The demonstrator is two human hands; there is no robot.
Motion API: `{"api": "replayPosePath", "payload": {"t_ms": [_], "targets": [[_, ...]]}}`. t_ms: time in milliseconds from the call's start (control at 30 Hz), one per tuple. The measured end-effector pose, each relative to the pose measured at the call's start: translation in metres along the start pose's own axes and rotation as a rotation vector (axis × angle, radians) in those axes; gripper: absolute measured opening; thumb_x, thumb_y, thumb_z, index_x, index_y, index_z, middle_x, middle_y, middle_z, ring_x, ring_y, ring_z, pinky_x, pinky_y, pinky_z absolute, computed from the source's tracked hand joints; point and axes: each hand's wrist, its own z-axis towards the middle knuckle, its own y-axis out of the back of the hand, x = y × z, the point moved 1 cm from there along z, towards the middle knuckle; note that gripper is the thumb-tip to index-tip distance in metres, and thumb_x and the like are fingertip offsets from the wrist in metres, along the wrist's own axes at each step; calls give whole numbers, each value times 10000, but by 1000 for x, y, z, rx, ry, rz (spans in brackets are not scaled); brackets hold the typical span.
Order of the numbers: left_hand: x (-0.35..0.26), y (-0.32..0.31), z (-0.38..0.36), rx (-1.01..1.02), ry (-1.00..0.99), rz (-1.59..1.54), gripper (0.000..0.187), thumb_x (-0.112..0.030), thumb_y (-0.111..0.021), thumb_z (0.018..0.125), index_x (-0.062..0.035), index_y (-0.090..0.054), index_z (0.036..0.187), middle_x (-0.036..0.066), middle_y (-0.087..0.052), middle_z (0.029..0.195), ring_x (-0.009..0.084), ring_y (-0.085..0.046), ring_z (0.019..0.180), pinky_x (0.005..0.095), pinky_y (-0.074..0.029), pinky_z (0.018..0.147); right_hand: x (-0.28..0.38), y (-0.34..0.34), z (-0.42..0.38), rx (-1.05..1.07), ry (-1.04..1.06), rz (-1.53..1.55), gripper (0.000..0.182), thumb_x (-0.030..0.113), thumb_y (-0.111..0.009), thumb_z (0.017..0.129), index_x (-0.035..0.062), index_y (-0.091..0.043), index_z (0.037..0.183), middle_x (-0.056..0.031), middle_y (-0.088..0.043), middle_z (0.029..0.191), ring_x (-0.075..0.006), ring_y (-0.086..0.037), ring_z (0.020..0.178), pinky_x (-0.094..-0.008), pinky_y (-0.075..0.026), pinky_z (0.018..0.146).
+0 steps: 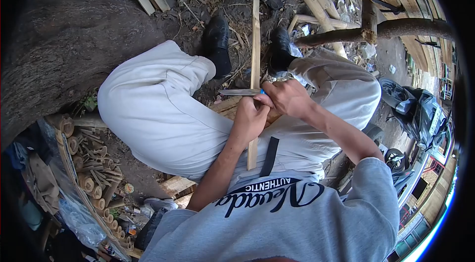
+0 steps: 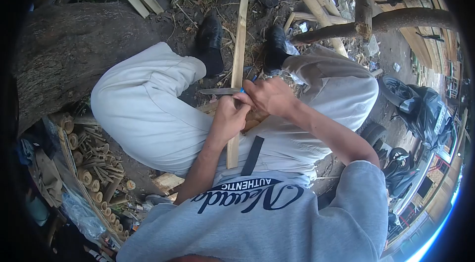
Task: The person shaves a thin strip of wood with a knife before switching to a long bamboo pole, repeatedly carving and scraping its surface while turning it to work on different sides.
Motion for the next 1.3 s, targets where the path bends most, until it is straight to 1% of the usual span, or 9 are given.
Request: {"api": "replayPosePath", "payload": {"t_ms": [133,300,433,467,667,833,867,1067,1300], "targets": [[9,-10,10,-221,-459,-2,90,-19,-536,921,23,-605,960,23,-544,658,82,-506,538,278,-409,490,-14,1,16,-19,-74,-111,458,470,-507,995,70,-558,778,-120,-583,551,-336,-608,495,-419,-473,453],[23,-8,6,-187,-86,196,185,-64,-538,941,53,-582,1077,113,-605,750,168,-602,649,337,-489,611,-44,-2,37,-53,-109,-181,457,476,-479,1008,73,-566,812,-124,-593,546,-339,-619,499,-419,-486,448],[10,-7,3,-145,-10,118,219,-111,-558,956,63,-579,1086,84,-584,698,138,-572,555,315,-460,521,-120,-14,81,-157,-267,-172,475,470,-418,1034,52,-572,867,-177,-594,558,-405,-620,538,-488,-492,473],[8,-7,0,-109,37,12,222,-119,-565,959,56,-582,1093,70,-582,687,122,-551,519,303,-437,483,-150,-9,95,-1,-428,-234,522,508,-336,1045,41,-568,1019,-200,-662,683,-400,-672,627,-487,-523,499],[-9,6,-3,93,223,-464,254,-114,-544,984,35,-536,1190,-20,-457,659,56,-401,448,245,-319,384,-235,-22,111,-373,-666,18,642,506,-267,1056,-22,-622,970,-331,-637,800,-544,-602,901,-584,-482,820],[-19,7,-1,172,252,-686,285,-164,-543,987,37,-534,1188,15,-500,723,78,-443,449,254,-356,385,-83,22,61,-229,-436,395,551,462,-368,1060,-25,-539,866,-281,-552,702,-519,-556,749,-524,-428,656],[-22,7,-2,159,255,-677,283,-171,-549,982,37,-543,1174,20,-516,733,88,-465,453,260,-377,391,-62,25,47,-195,-387,434,505,411,-384,1069,-27,-517,858,-226,-474,623,-406,-469,597,-458,-413,613],[-16,2,1,132,211,-444,251,-183,-579,966,37,-587,1085,36,-551,739,113,-508,445,277,-425,387,-17,24,2,-25,-75,119,420,392,-504,1017,46,-537,783,-170,-574,597,-387,-590,564,-461,-449,528],[-12,-1,-2,58,201,-397,231,-178,-584,975,48,-580,1021,34,-528,705,96,-486,421,281,-409,357,-23,8,2,42,-51,18,454,450,-478,1014,58,-578,808,-166,-590,575,-385,-618,545,-464,-480,487]]}}
